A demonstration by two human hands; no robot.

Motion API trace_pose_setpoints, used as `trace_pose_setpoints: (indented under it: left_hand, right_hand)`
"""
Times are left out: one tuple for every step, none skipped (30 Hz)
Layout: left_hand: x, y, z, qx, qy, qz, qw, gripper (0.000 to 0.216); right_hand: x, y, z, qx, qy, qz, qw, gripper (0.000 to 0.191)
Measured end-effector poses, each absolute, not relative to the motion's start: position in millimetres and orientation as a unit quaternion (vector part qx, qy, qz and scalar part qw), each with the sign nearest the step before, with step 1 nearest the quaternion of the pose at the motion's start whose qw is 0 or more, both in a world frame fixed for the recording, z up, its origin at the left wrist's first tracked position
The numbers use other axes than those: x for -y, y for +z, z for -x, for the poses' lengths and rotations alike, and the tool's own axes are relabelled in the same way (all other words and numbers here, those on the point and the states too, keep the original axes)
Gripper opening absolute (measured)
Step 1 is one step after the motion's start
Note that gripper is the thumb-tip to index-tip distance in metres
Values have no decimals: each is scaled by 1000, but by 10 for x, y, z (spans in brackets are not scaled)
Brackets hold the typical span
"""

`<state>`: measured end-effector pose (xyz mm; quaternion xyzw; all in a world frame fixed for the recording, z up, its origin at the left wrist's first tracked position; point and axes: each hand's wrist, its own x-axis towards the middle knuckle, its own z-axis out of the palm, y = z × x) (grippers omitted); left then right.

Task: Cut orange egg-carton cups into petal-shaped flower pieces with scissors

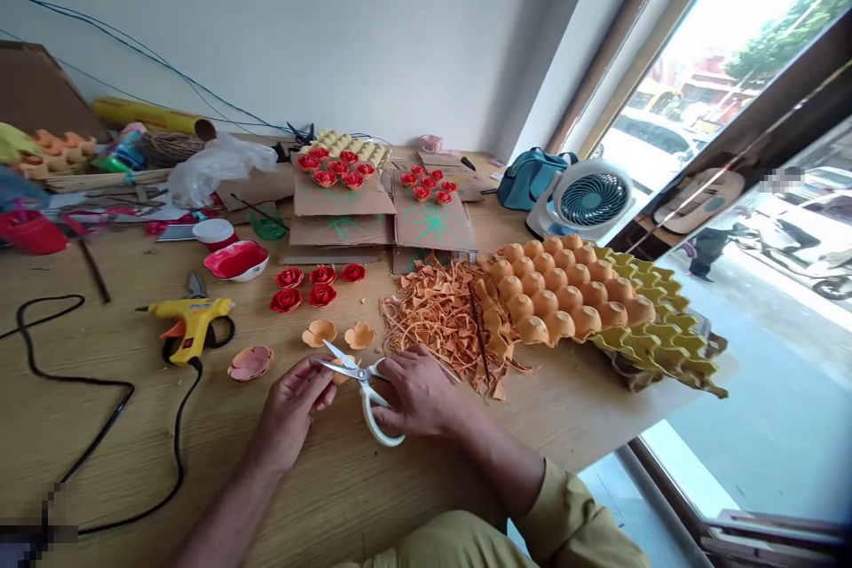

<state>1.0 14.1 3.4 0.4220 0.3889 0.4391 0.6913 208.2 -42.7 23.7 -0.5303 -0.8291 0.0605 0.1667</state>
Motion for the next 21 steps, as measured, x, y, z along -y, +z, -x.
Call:
trace_pose_setpoints:
  left_hand:
    - [-146,39,-5,-389,441,-419,692,28]
    - [-152,41,0,-388,443,-415,693,28]
    - [-159,43,7,-387,446,-411,695,27]
    - [-166,45,13,-386,449,-406,696,27]
    - [-172,48,19,-385,452,-402,698,28]
    - [-178,52,24,-382,455,-400,698,28]
    - [-183,57,28,-381,458,-399,697,29]
    - [-185,65,29,-380,461,-400,695,30]
    - [-185,74,28,-380,464,-402,692,31]
    - [-181,84,26,-382,467,-405,687,32]
    - [-174,94,21,-384,469,-409,682,32]
    - [-163,105,16,-386,471,-412,678,32]
    - [-151,116,10,-386,472,-417,674,32]
    - [-138,125,3,-383,474,-420,673,33]
    - [-127,133,-3,-384,468,-425,672,33]
    - [-117,140,-8,-385,465,-428,673,33]
    - [-109,144,-13,-384,464,-431,672,32]
    - [-103,148,-16,-380,461,-434,674,31]
    - [-98,150,-19,-377,461,-435,675,31]
    - [-94,150,-20,-376,459,-437,675,31]
    - [-89,150,-21,-376,459,-437,676,31]
  right_hand:
    - [423,228,-2073,830,60,528,168,34]
    - [419,222,-2063,831,59,526,169,35]
    - [414,221,-2052,833,59,524,169,36]
    - [410,221,-2040,833,57,523,169,37]
    - [405,223,-2029,833,57,524,168,38]
    - [402,226,-2018,832,58,525,167,39]
    - [399,229,-2010,832,59,526,166,40]
    - [398,233,-2003,832,61,526,165,41]
    - [398,238,-1999,832,62,526,164,42]
    - [401,244,-1997,833,62,525,163,43]
    - [405,251,-1997,835,63,522,163,43]
    - [411,258,-1999,835,65,521,164,42]
    - [418,264,-2003,836,70,519,167,41]
    - [425,269,-2008,835,76,516,173,39]
    - [431,272,-2015,831,81,519,183,36]
    - [435,273,-2022,829,90,519,189,34]
    - [438,272,-2030,827,96,518,197,32]
    - [439,270,-2038,828,103,513,202,31]
    - [440,268,-2044,827,107,510,210,29]
    - [441,267,-2049,830,112,503,213,27]
    - [443,267,-2052,830,114,500,219,26]
